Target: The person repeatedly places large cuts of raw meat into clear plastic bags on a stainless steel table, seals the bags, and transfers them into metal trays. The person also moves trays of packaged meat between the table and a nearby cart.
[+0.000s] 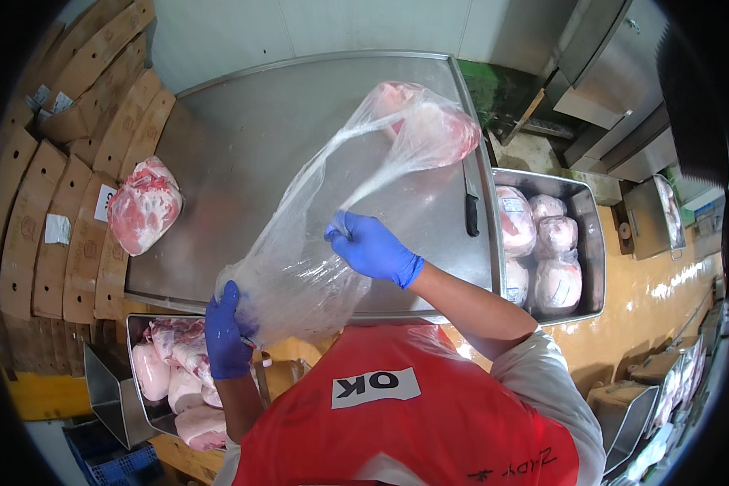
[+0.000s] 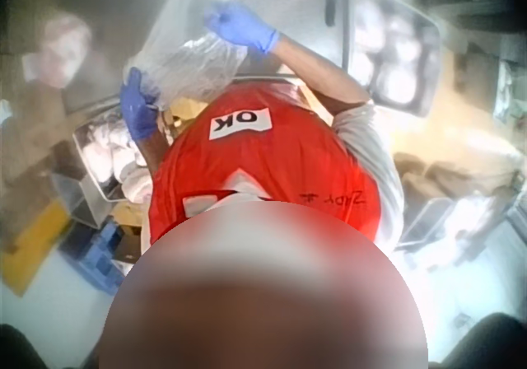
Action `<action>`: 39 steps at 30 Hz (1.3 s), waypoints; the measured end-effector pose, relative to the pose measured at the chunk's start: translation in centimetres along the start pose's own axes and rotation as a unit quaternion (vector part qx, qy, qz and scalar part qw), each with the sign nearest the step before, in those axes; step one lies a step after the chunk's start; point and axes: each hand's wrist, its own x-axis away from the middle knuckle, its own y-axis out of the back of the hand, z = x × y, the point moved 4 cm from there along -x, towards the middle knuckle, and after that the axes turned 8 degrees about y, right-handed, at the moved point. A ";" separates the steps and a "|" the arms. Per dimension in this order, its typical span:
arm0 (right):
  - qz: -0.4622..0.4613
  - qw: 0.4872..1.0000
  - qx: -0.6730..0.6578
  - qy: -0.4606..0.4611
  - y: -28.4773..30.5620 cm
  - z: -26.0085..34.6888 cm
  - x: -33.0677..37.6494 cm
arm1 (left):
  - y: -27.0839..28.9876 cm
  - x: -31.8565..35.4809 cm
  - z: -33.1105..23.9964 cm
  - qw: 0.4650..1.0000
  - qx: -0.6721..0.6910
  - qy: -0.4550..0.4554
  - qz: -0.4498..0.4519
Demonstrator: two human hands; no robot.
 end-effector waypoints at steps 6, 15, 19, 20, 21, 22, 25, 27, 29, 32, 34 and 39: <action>0.097 0.991 0.055 -0.078 -1.5 -3.6 4.2 | 1.9 -0.3 2.9 0.992 -0.093 0.086 0.020; -0.001 0.990 -0.143 0.001 0.4 -1.8 6.2 | -1.7 -4.8 5.2 0.973 -0.144 0.121 0.133; 0.050 0.995 -0.030 0.079 1.4 0.9 7.1 | -4.5 -6.1 5.7 0.967 -0.021 0.189 0.169; 0.076 0.990 0.030 0.112 1.3 1.8 7.1 | -5.5 -6.9 7.3 0.958 0.044 0.214 0.185; 0.118 0.977 0.082 0.158 0.3 2.2 7.0 | -6.7 -7.3 9.2 0.945 0.089 0.210 0.236; 0.159 0.957 0.134 0.201 -1.0 2.6 6.6 | -8.2 -7.7 11.1 0.926 0.134 0.206 0.287; 0.135 0.966 0.081 0.206 -2.9 -2.0 7.2 | -11.3 -5.1 11.3 0.834 0.198 0.322 0.402; 0.068 0.987 -0.054 0.138 -3.3 -5.2 8.1 | -11.5 -4.5 10.9 0.812 0.165 0.324 0.457; -0.002 0.987 -0.040 0.159 -3.1 -6.1 8.8 | -10.1 -4.5 11.2 0.881 -0.137 0.173 0.418; -0.164 0.984 -0.061 0.036 -2.2 -7.9 9.5 | -9.0 -2.7 11.8 0.864 -0.351 -0.088 0.350; -0.186 0.933 -0.262 -0.160 -1.8 -10.3 8.9 | -8.7 -0.7 12.5 0.814 -0.432 -0.278 0.273; -0.139 0.906 -0.324 -0.235 -2.6 -9.8 7.9 | -8.8 -1.7 16.0 0.667 -0.610 -0.402 0.145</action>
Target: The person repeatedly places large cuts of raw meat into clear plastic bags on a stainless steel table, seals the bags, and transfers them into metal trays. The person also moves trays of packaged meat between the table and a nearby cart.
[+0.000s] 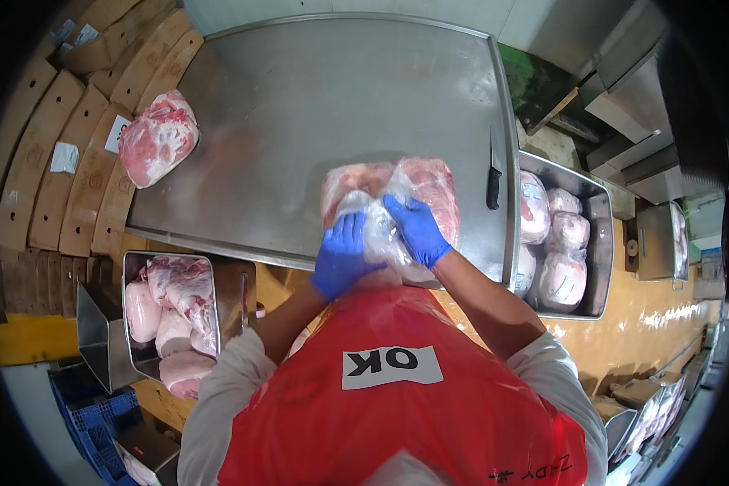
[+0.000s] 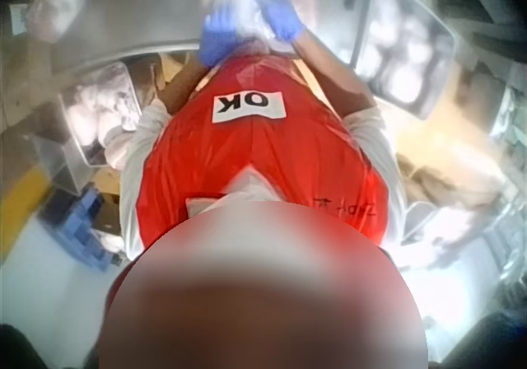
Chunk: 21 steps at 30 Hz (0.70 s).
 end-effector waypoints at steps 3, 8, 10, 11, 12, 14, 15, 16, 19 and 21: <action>0.020 0.998 0.036 0.056 0.7 0.5 -3.2 | 0.1 -2.9 1.5 0.998 0.009 -0.034 -0.057; 0.058 0.975 -0.177 -0.119 -0.9 0.6 -3.0 | 2.4 -4.2 0.5 0.989 0.004 -0.050 -0.142; 0.129 0.965 -0.161 -0.163 0.1 -1.4 -0.3 | 2.9 -1.9 -0.1 0.974 0.085 -0.079 -0.193; 0.164 0.957 -0.144 -0.192 0.0 -1.1 1.6 | 2.6 -0.6 0.0 0.967 0.144 -0.119 -0.172; 0.195 0.947 -0.128 -0.221 0.2 -0.7 3.4 | 2.4 0.2 -0.9 0.971 0.136 -0.155 -0.120; 0.378 0.892 0.218 0.117 0.1 -0.1 4.8 | 2.1 1.8 -2.6 0.966 0.120 -0.230 -0.017; 0.431 0.769 0.378 0.282 0.0 -0.1 5.7 | 2.2 2.2 -2.9 0.959 0.158 -0.232 -0.030; 0.373 0.865 0.293 0.163 1.0 -1.3 5.3 | 1.8 2.4 -2.7 0.946 0.286 -0.150 0.010; 0.174 0.976 0.014 -0.133 0.8 -2.9 5.6 | -3.1 4.2 1.2 0.856 0.508 0.070 0.069; 0.145 0.976 0.125 -0.108 1.2 -3.3 5.6 | -5.3 3.1 2.4 0.792 0.561 0.226 0.080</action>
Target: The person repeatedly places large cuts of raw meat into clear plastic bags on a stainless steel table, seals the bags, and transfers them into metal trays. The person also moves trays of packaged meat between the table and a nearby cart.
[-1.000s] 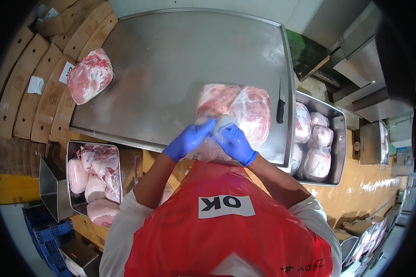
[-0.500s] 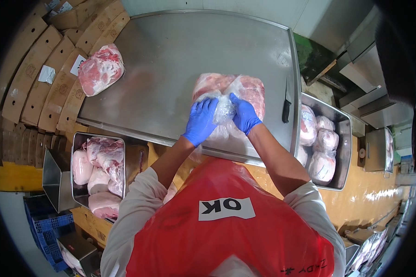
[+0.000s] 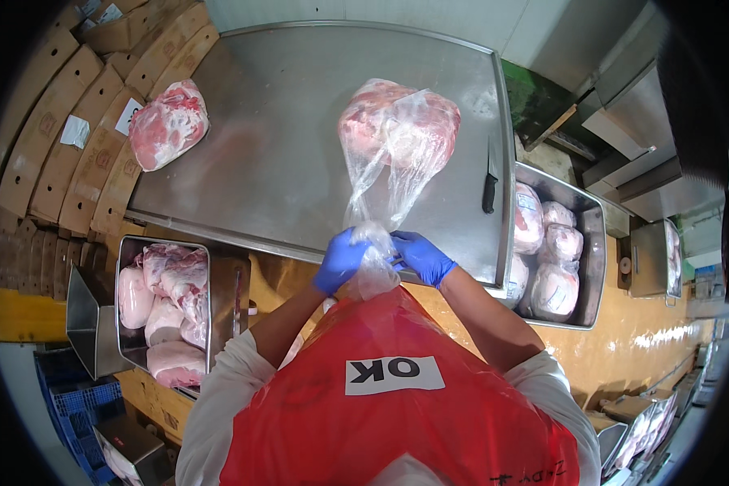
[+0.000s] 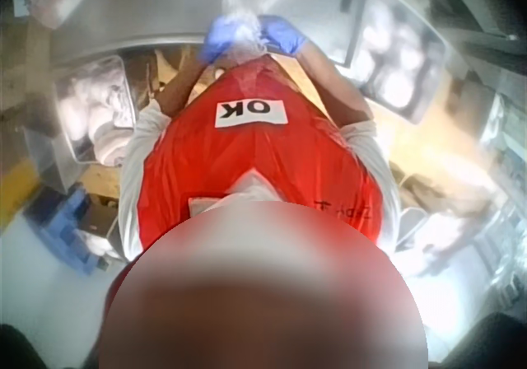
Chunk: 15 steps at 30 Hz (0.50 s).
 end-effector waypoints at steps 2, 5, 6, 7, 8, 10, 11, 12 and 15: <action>-0.015 0.969 0.205 0.134 -0.1 0.6 -0.2 | 0.1 -1.0 0.5 0.996 0.025 0.075 -0.028; -0.009 0.916 0.370 0.155 0.2 1.6 -0.4 | 0.0 -1.5 -0.2 0.997 -0.039 0.071 0.001; 0.000 0.900 0.403 0.168 0.5 2.6 -0.3 | 0.3 -1.1 -0.5 0.996 -0.067 0.057 0.022; -0.040 0.879 0.440 0.180 1.3 4.1 -0.3 | 0.7 -0.8 -0.9 0.994 -0.095 0.043 0.041; -0.080 0.856 0.474 0.191 1.8 6.1 -0.3 | 1.5 -0.6 -1.0 0.985 -0.164 0.039 0.042; -0.144 0.819 0.520 0.193 4.4 8.5 -2.2 | 3.0 -0.2 -1.2 0.952 -0.302 0.029 0.042; -0.169 0.809 0.534 0.180 6.2 8.5 -4.2 | 3.2 -0.1 -1.6 0.943 -0.330 0.024 0.031; -0.214 0.766 0.557 0.240 6.8 9.1 -5.6 | 3.5 0.2 -2.3 0.934 -0.357 0.020 0.018; -0.284 0.595 0.649 0.379 6.1 10.9 -8.1 | 3.0 1.1 -5.6 0.907 -0.411 -0.087 -0.035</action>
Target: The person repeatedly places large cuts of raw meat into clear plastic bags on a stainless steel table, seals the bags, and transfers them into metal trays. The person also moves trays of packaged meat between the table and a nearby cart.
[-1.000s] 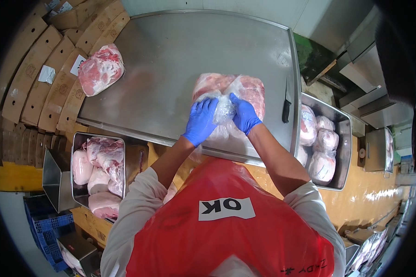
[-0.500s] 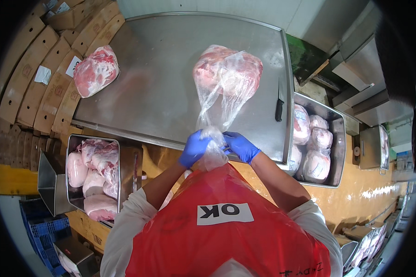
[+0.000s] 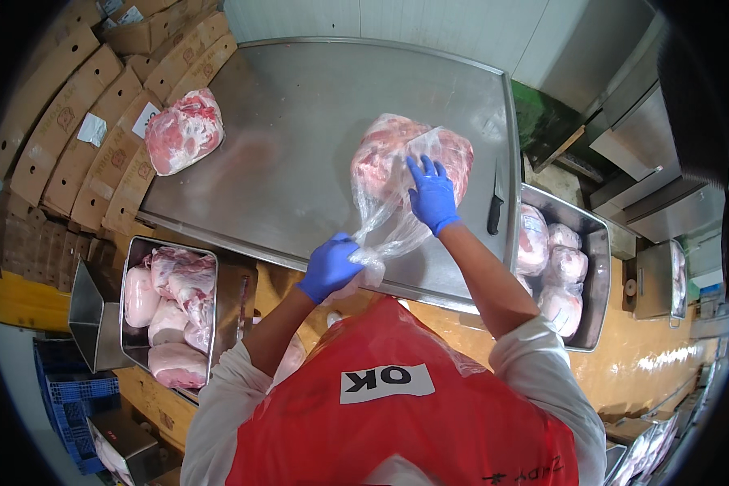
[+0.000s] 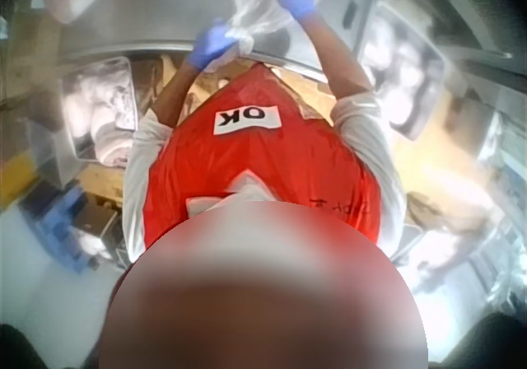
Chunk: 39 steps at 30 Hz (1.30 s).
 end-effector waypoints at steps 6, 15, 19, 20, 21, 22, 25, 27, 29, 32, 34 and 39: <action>-0.024 0.991 -0.128 0.013 -0.8 -2.5 0.1 | -0.2 -3.4 -3.3 0.996 0.049 -0.021 -0.073; -0.207 0.754 -0.408 -0.472 8.4 -14.2 23.8 | -7.4 -9.6 -2.9 0.996 -0.081 0.041 -0.016; -0.164 0.708 -0.457 -0.514 8.2 -12.6 28.9 | -5.8 -9.9 -6.1 0.983 -0.133 0.013 -0.127; -0.145 0.741 -0.453 -0.474 7.7 -12.2 28.5 | -5.4 -10.1 -6.8 0.977 -0.165 -0.018 -0.132; -0.144 0.737 -0.466 -0.468 7.3 -11.8 28.5 | -5.2 -10.5 -7.5 0.970 -0.196 -0.047 -0.138; -0.142 0.732 -0.480 -0.462 6.7 -11.2 28.4 | -5.0 -10.8 -7.9 0.961 -0.226 -0.076 -0.144; -0.173 0.654 -0.547 -0.493 5.5 -9.2 24.7 | -6.6 -12.7 -4.8 0.951 -0.264 -0.126 -0.098; -0.244 0.534 -0.641 -0.495 3.9 -10.0 24.6 | -5.8 -13.9 -5.2 0.963 -0.228 -0.108 -0.091; -0.288 0.436 -0.676 -0.520 2.3 -11.5 25.5 | -3.3 -14.8 -6.0 0.970 -0.200 -0.087 -0.108; -0.358 0.398 -0.603 -0.592 3.9 -11.3 24.4 | 5.1 -16.7 -3.2 0.946 -0.229 -0.032 -0.226; -0.365 0.392 -0.598 -0.596 3.9 -12.7 26.4 | 12.3 -19.2 4.3 0.923 -0.218 -0.021 -0.315; -0.328 0.463 -0.519 -0.639 5.4 -14.1 29.7 | 13.4 -18.5 13.0 0.921 -0.207 0.082 -0.319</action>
